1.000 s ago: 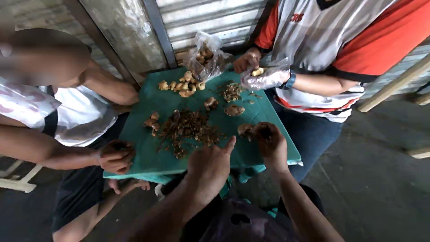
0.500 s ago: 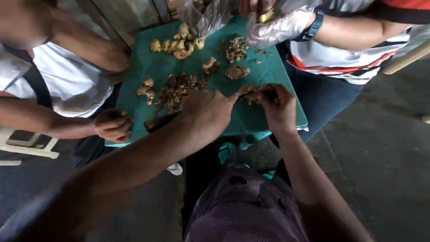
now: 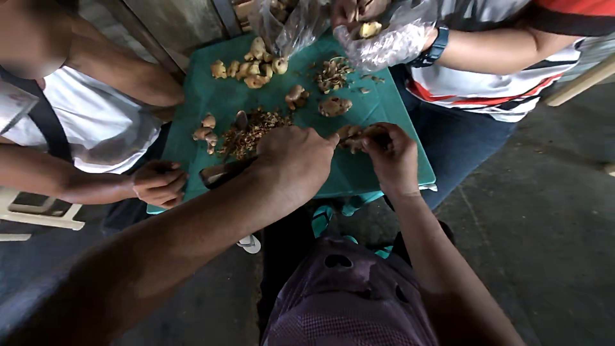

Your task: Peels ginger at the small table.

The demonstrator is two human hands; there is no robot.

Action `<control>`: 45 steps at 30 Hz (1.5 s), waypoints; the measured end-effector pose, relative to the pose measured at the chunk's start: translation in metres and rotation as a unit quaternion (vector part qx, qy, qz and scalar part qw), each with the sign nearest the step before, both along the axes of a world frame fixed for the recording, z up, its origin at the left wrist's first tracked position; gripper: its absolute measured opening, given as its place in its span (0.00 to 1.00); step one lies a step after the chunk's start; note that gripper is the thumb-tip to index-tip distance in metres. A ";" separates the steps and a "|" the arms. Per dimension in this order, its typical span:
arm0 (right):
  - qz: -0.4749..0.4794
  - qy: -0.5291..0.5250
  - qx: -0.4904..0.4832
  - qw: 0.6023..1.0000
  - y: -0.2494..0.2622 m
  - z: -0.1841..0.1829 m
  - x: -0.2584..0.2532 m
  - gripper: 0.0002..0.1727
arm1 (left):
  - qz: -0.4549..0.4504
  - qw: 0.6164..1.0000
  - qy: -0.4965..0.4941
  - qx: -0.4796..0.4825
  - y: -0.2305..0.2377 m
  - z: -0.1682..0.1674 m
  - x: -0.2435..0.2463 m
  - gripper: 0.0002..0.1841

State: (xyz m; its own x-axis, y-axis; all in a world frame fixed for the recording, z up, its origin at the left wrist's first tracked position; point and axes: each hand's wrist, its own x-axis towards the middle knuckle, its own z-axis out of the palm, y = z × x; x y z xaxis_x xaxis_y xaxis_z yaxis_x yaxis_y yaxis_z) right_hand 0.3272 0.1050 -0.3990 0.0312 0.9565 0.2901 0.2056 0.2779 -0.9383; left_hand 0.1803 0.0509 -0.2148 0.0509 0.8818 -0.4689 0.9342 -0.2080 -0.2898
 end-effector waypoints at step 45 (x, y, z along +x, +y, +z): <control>0.218 0.502 -0.176 0.818 -0.021 0.031 -0.076 0.21 | 0.168 0.771 -0.512 0.340 -0.081 -0.120 -0.065 0.26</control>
